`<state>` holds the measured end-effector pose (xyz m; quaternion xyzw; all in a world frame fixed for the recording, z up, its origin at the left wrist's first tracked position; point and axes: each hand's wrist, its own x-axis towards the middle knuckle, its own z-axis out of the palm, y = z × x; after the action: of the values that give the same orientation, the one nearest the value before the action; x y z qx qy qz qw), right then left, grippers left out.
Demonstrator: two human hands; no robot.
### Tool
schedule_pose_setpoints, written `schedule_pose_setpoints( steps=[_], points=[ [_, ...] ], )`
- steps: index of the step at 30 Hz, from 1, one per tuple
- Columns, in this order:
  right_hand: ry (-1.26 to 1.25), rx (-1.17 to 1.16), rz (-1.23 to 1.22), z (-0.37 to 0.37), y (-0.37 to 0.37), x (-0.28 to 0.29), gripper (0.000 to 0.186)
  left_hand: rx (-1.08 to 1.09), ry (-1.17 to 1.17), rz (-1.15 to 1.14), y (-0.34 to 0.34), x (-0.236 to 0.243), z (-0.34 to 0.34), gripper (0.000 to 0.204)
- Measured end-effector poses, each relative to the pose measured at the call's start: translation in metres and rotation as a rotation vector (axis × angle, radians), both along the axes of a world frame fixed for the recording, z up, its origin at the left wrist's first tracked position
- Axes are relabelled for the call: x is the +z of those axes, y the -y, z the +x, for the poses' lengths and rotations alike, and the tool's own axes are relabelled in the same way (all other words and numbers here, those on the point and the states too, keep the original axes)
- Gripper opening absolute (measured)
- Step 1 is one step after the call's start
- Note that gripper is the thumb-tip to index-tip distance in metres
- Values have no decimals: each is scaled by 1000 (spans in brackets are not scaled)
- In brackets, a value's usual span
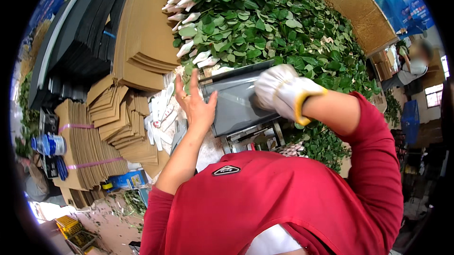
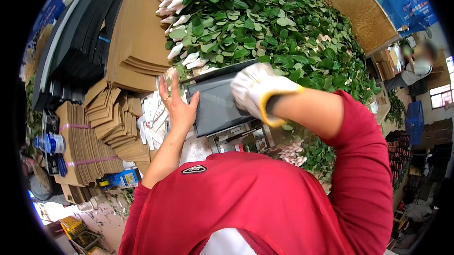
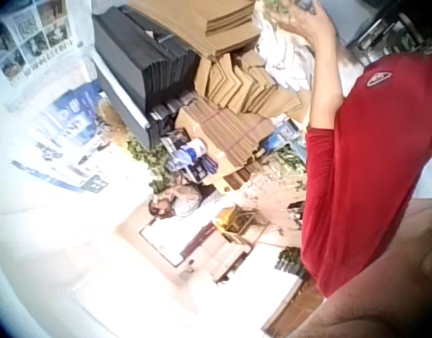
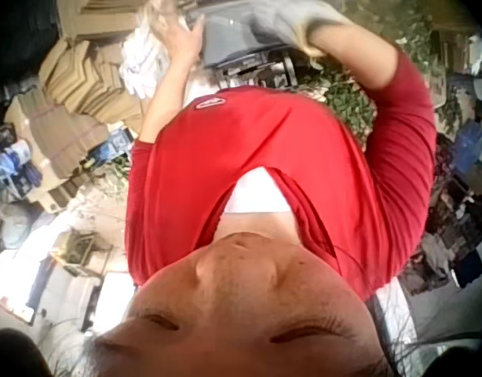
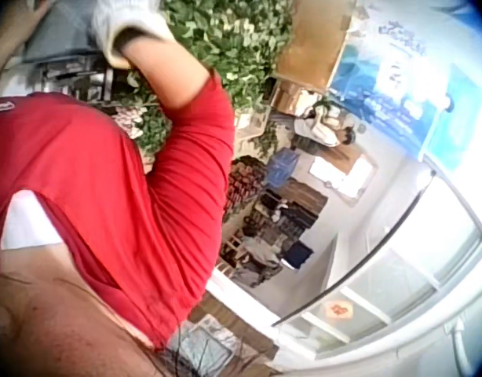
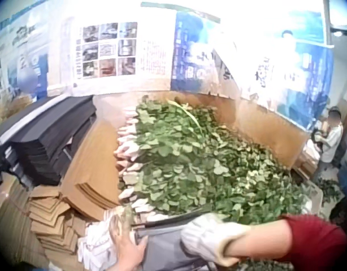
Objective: The person arranges pink roses and green leaves into a black plastic tray. They place the flowers into the tray slots, adjust the leaves, and then close the tray with a lid. The person repeats this process with multiple trays.
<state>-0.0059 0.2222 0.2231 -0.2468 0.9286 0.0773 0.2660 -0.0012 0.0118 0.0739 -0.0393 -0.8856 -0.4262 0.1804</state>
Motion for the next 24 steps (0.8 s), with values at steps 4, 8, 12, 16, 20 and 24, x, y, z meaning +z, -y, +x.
schedule_pose_setpoints(
  steps=[4, 8, 12, 16, 20, 24],
  points=[
    [-48, 112, -413, 12, -10, 14, 41, -95, 510, 599, 24, -16, -22, 70],
    [-132, 262, -552, 9, 7, -76, 72, -287, 655, 749, 19, -19, -33, 53],
    [-328, 301, -908, -5, 27, -36, 43, -99, 600, 761, 49, -15, 18, 52],
    [-284, 493, -804, 22, 53, -66, 49, -22, 570, 584, 72, -52, 61, 38],
    [165, 243, -1144, 27, 77, -106, 41, 18, 525, 435, 57, -77, 36, 42],
    [-282, 367, -1121, 27, 36, -10, 40, 0, 624, 774, 10, -17, 31, 52]
  ],
)
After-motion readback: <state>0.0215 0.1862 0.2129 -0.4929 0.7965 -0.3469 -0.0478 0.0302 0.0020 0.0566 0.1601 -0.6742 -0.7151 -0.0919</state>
